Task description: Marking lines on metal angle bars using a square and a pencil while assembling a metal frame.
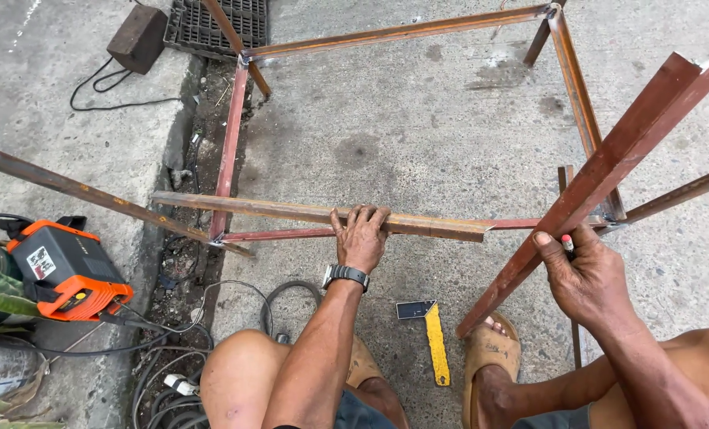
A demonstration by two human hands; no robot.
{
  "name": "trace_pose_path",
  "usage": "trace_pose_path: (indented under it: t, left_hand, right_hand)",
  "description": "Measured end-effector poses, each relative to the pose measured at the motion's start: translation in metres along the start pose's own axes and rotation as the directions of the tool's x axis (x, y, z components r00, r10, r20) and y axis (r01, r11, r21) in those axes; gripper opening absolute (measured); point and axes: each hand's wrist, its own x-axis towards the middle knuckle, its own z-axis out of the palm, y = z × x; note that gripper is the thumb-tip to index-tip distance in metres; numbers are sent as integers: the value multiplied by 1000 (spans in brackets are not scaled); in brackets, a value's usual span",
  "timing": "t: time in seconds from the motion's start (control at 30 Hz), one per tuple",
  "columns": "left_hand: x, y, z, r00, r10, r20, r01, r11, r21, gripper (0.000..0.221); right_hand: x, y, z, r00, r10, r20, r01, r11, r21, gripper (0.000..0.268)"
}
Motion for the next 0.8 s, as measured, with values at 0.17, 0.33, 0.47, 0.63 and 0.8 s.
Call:
trace_pose_path:
  t: [0.17, 0.33, 0.47, 0.63, 0.8]
  left_hand:
    - [-4, 4, -4, 1000, -27, 13, 27, 999, -28, 42]
    - [-6, 6, -8, 999, -43, 19, 43, 998, -45, 44]
    - [-9, 6, -3, 999, -32, 8, 33, 998, -45, 42]
    - [-17, 5, 19, 997, -35, 65, 38, 998, -48, 42]
    - [-23, 1, 53, 999, -45, -26, 46, 998, 39, 30]
  right_hand:
    - [-1, 0, -3, 1000, 3, -2, -3, 1000, 31, 20]
    - [-1, -1, -2, 1000, -11, 21, 12, 1000, -9, 23]
    - [-1, -2, -1, 999, 0, 50, -2, 999, 44, 23]
    - [-1, -11, -1, 997, 5, 75, -15, 992, 125, 21]
    - [2, -12, 6, 973, -125, 196, 3, 850, 527, 43]
